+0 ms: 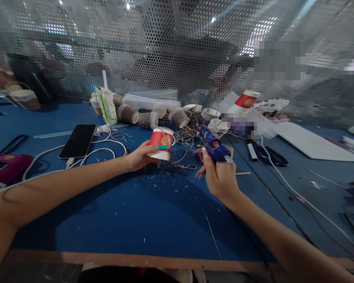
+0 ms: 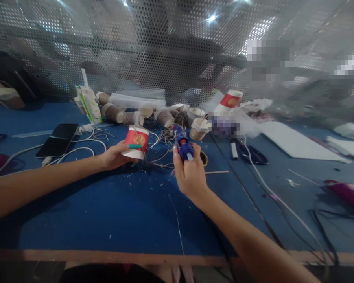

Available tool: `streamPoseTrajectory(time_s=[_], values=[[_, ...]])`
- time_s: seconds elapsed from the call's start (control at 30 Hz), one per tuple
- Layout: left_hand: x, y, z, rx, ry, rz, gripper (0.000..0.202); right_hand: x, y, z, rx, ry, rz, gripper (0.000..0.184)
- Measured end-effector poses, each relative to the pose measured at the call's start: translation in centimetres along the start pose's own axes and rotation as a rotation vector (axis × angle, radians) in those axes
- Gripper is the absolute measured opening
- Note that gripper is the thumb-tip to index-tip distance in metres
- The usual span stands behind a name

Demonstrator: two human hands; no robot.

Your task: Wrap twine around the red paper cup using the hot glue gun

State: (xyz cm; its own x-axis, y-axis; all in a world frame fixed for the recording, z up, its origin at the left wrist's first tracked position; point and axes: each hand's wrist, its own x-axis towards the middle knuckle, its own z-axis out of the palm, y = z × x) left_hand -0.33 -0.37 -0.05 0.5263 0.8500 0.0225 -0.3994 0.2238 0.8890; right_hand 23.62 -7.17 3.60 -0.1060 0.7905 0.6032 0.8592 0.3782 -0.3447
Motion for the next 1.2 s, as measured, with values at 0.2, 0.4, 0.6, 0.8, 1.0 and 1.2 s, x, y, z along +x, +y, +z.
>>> streamPoseTrajectory(time_s=[0.2,0.4,0.6,0.8,1.0,1.2], values=[[0.1,-0.1,0.3,0.022,-0.002,0.019,0.07,-0.6,-0.3,0.6,0.372,0.073,0.126,0.029],[-0.1,0.2,1.3,0.01,0.008,0.043,0.07,-0.3,-0.7,0.5,0.458,-0.012,0.207,0.021],[0.0,0.1,1.4,-0.002,0.014,0.06,0.067,-0.5,-0.4,0.2,0.43,-0.013,0.076,0.021],[0.1,-0.2,1.5,0.072,0.039,0.075,0.064,-0.9,0.4,-0.3,0.244,-0.108,-0.088,0.025],[-0.2,-0.1,1.6,0.126,0.038,0.06,0.061,-0.5,-0.6,-1.0,0.235,-0.167,-0.111,0.021],[-0.1,-0.1,1.7,0.169,0.021,0.058,0.06,-0.5,-0.7,-0.8,0.219,-0.181,-0.134,0.025]])
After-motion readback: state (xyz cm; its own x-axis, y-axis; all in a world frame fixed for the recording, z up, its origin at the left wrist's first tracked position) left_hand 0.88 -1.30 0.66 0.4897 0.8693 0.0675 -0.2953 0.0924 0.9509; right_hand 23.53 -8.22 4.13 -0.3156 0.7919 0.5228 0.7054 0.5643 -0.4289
